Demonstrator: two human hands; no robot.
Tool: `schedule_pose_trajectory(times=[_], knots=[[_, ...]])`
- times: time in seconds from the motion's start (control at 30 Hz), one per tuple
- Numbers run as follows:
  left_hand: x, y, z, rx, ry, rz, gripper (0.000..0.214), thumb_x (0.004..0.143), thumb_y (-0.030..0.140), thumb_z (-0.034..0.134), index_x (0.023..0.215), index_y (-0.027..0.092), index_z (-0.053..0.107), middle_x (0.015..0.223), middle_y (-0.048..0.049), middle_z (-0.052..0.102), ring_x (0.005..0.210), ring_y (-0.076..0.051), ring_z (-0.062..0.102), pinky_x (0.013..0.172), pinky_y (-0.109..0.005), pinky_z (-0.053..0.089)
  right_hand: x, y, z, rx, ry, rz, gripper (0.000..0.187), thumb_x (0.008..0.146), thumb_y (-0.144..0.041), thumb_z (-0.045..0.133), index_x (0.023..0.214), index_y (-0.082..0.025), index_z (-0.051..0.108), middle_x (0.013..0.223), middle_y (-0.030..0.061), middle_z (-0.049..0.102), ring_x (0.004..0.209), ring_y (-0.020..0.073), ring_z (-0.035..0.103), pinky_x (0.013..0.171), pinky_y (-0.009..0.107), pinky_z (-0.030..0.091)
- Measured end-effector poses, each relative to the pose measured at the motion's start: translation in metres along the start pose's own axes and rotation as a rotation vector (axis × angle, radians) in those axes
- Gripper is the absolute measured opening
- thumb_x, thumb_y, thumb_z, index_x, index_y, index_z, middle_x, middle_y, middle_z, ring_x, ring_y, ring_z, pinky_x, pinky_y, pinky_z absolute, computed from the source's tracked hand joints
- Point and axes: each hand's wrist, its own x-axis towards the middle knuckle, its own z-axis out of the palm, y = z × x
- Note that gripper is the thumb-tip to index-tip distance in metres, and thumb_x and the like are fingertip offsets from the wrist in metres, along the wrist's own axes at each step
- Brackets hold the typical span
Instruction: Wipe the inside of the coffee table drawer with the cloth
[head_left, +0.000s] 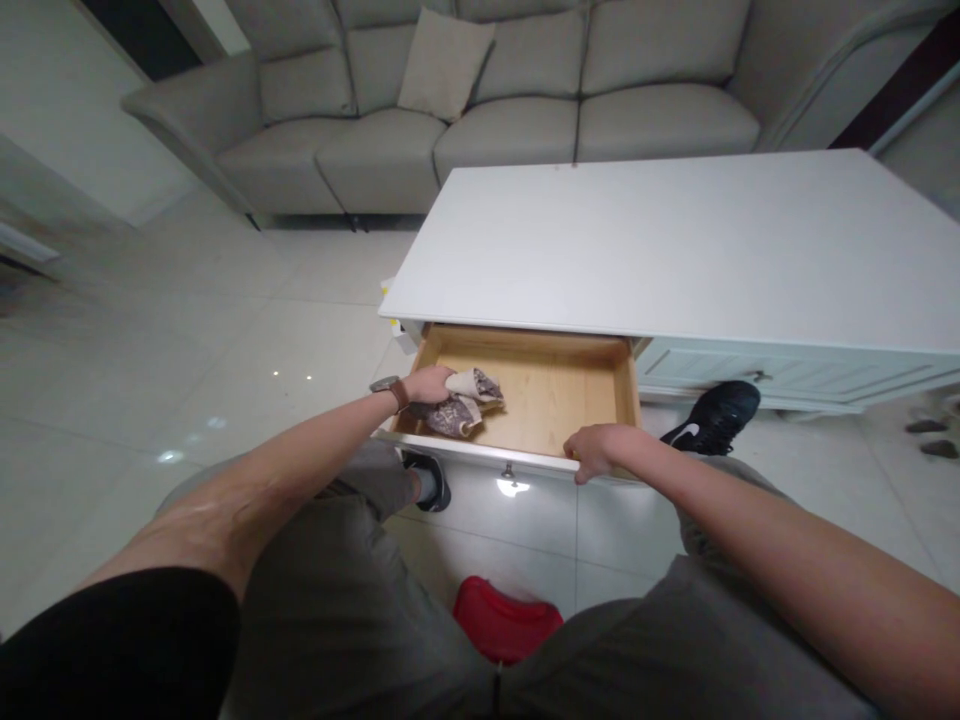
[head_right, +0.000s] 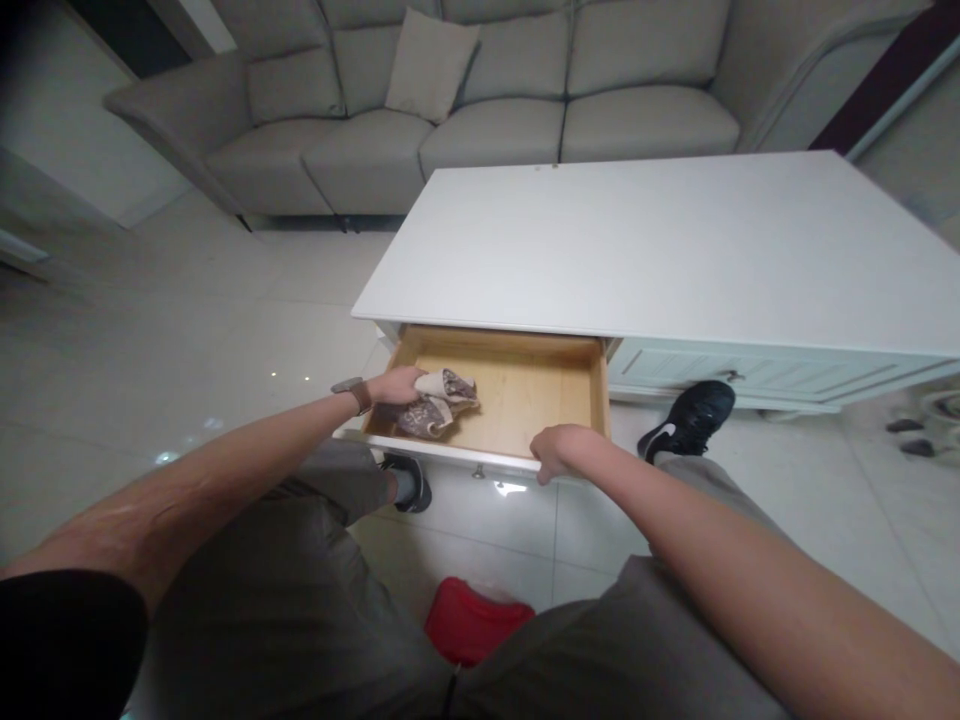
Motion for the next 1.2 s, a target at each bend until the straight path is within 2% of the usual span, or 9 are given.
schedule_pose_trajectory(times=[0.23, 0.37, 0.5, 0.6, 0.7, 0.77, 0.93, 1.1, 1.2], knots=[[-0.017, -0.015, -0.036, -0.544, 0.024, -0.009, 0.045, 0.064, 0.030, 0.054, 0.103, 0.014, 0.071, 0.103, -0.0073, 0.077, 0.097, -0.029, 0.071, 0.080, -0.036, 0.060, 0.007, 0.002, 0.006, -0.018, 0.022, 0.001, 0.058, 0.074, -0.040, 0.074, 0.127, -0.016, 0.071, 0.125, 0.0196, 0.071, 0.112, 0.0384, 0.068, 0.086, 0.045, 0.052], [-0.021, -0.008, -0.035, -0.768, -0.109, -0.092, 0.040, 0.068, 0.033, 0.059, 0.102, 0.014, 0.070, 0.095, -0.0147, 0.078, 0.093, -0.033, 0.073, 0.077, -0.044, 0.061, 0.006, 0.001, 0.005, -0.010, 0.016, -0.007, 0.058, 0.074, -0.038, 0.074, 0.128, -0.016, 0.071, 0.126, 0.0194, 0.071, 0.112, 0.0382, 0.068, 0.086, 0.044, 0.052], [-0.011, 0.007, -0.022, -0.877, -0.148, -0.070, 0.047, 0.069, 0.035, 0.062, 0.113, 0.017, 0.065, 0.102, -0.0134, 0.077, 0.099, -0.031, 0.072, 0.082, -0.043, 0.061, 0.004, 0.001, 0.004, -0.025, 0.008, -0.013, 0.061, 0.075, -0.039, 0.073, 0.131, -0.014, 0.070, 0.128, 0.0203, 0.070, 0.114, 0.0382, 0.067, 0.087, 0.044, 0.052], [0.002, 0.015, -0.006, -0.721, -0.125, -0.148, 0.055, 0.074, 0.036, 0.060, 0.126, 0.017, 0.055, 0.120, -0.0131, 0.072, 0.105, -0.026, 0.070, 0.086, -0.038, 0.059, 0.003, 0.001, 0.004, -0.017, 0.009, 0.000, 0.063, 0.075, -0.040, 0.073, 0.132, -0.016, 0.069, 0.130, 0.0194, 0.069, 0.114, 0.0376, 0.067, 0.087, 0.043, 0.052], [0.013, 0.021, 0.011, -0.271, 0.080, -0.280, 0.070, 0.072, 0.037, 0.068, 0.134, 0.015, 0.046, 0.136, -0.0184, 0.059, 0.122, -0.031, 0.061, 0.097, -0.042, 0.053, 0.003, 0.001, 0.004, -0.001, 0.013, 0.003, 0.063, 0.074, -0.041, 0.073, 0.132, -0.017, 0.069, 0.130, 0.0190, 0.069, 0.114, 0.0380, 0.067, 0.086, 0.044, 0.052], [0.019, 0.026, 0.023, -0.059, 0.155, -0.225, 0.068, 0.072, 0.042, 0.071, 0.131, 0.015, 0.050, 0.139, -0.0191, 0.055, 0.129, -0.033, 0.055, 0.102, -0.042, 0.049, 0.002, 0.000, 0.004, 0.002, 0.017, -0.004, 0.063, 0.074, -0.041, 0.072, 0.132, -0.016, 0.069, 0.130, 0.0195, 0.069, 0.114, 0.0383, 0.067, 0.086, 0.044, 0.052], [0.029, 0.045, 0.045, 0.031, -0.011, -0.017, 0.069, 0.072, 0.052, 0.074, 0.127, 0.016, 0.057, 0.127, -0.0158, 0.064, 0.110, -0.030, 0.065, 0.094, -0.037, 0.052, 0.001, -0.002, 0.002, -0.006, 0.010, -0.009, 0.062, 0.073, -0.039, 0.072, 0.131, -0.015, 0.070, 0.129, 0.0203, 0.070, 0.112, 0.0389, 0.068, 0.085, 0.045, 0.052], [0.035, 0.058, 0.044, 0.072, 0.121, 0.085, 0.032, 0.084, 0.030, 0.058, 0.113, 0.021, 0.068, 0.118, -0.0121, 0.070, 0.107, -0.029, 0.066, 0.093, -0.037, 0.050, 0.001, -0.004, 0.002, -0.015, 0.002, -0.016, 0.062, 0.074, -0.038, 0.072, 0.132, -0.016, 0.069, 0.128, 0.0197, 0.070, 0.112, 0.0377, 0.068, 0.084, 0.043, 0.053], [0.036, 0.063, 0.041, -0.026, 0.148, 0.222, 0.038, 0.086, 0.039, 0.060, 0.118, 0.020, 0.067, 0.114, -0.0094, 0.070, 0.104, -0.026, 0.064, 0.093, -0.034, 0.050, -0.001, -0.006, 0.001, -0.016, 0.014, -0.012, 0.062, 0.074, -0.038, 0.072, 0.132, -0.016, 0.069, 0.129, 0.0193, 0.070, 0.112, 0.0374, 0.068, 0.084, 0.043, 0.052]])
